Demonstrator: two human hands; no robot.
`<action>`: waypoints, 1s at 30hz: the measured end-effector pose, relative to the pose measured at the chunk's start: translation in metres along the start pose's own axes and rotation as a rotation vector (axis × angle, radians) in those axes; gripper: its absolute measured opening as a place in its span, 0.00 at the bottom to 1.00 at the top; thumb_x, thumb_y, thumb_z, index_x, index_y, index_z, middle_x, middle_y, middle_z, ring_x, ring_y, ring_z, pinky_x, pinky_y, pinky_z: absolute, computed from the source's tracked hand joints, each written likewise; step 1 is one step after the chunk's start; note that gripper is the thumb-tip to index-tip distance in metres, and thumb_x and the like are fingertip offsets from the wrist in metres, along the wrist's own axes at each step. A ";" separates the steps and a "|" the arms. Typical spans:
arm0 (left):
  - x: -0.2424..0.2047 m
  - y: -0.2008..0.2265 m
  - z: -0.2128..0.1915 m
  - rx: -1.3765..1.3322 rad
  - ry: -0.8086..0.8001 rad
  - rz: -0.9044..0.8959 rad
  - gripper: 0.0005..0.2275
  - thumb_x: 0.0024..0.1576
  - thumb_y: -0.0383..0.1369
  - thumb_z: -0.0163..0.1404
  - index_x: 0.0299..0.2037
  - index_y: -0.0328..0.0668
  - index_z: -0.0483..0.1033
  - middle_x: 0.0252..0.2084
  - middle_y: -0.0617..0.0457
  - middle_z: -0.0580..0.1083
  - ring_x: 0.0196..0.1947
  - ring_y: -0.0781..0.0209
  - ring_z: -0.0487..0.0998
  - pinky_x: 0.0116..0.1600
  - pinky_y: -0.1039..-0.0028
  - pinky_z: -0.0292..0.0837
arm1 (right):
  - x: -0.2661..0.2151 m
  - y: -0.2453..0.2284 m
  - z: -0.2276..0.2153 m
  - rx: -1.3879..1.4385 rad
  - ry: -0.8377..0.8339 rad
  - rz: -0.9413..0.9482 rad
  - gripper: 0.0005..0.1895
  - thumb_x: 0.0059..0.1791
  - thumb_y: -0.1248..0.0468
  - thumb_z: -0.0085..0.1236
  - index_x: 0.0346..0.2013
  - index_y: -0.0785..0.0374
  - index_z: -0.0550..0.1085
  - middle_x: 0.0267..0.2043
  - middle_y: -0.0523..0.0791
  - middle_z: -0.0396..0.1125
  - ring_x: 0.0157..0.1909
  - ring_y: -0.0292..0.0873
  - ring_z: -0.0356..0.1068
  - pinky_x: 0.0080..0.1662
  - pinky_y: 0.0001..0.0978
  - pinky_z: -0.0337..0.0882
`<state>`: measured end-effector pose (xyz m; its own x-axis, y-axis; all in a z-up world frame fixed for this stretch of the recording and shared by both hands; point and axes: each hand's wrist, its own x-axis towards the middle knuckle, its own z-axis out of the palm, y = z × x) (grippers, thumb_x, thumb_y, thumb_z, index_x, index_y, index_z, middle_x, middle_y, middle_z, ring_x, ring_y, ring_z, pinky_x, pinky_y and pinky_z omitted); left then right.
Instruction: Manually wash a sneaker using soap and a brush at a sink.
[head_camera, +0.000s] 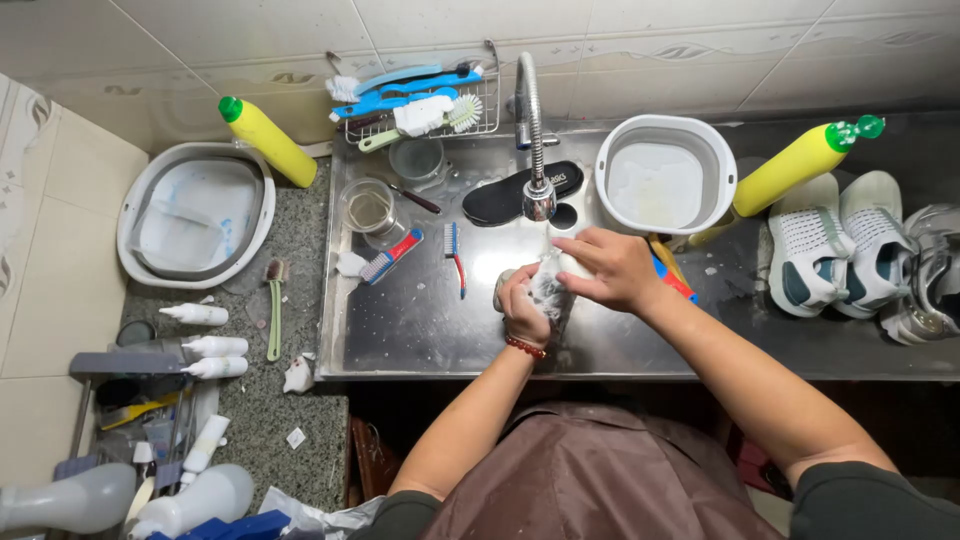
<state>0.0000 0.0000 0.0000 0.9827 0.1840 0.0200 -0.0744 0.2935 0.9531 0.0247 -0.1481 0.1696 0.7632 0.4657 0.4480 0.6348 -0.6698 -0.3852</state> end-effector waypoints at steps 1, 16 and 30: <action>0.002 -0.027 -0.003 -0.009 0.002 0.005 0.24 0.60 0.39 0.30 0.44 0.26 0.78 0.38 0.42 0.78 0.39 0.51 0.77 0.49 0.65 0.73 | 0.003 0.001 -0.002 -0.008 -0.002 -0.006 0.24 0.42 0.51 0.66 0.50 0.54 0.79 0.32 0.44 0.70 0.29 0.46 0.70 0.31 0.38 0.68; 0.011 0.014 -0.008 -0.027 -0.115 0.047 0.19 0.62 0.37 0.35 0.45 0.28 0.76 0.39 0.47 0.77 0.39 0.57 0.77 0.47 0.67 0.73 | -0.017 -0.017 0.028 0.166 0.140 -0.081 0.25 0.45 0.51 0.65 0.54 0.56 0.77 0.42 0.47 0.70 0.36 0.47 0.71 0.37 0.36 0.70; 0.023 -0.025 -0.026 -0.576 -0.070 -0.134 0.18 0.63 0.39 0.36 0.50 0.30 0.69 0.48 0.40 0.76 0.47 0.50 0.79 0.55 0.62 0.76 | -0.044 -0.044 0.070 0.260 0.361 0.324 0.25 0.42 0.59 0.69 0.53 0.62 0.77 0.39 0.48 0.70 0.31 0.43 0.68 0.36 0.34 0.71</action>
<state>0.0205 0.0211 -0.0313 0.9973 0.0536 -0.0503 -0.0098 0.7749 0.6320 -0.0282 -0.0987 0.1102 0.8637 0.0012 0.5040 0.4182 -0.5598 -0.7153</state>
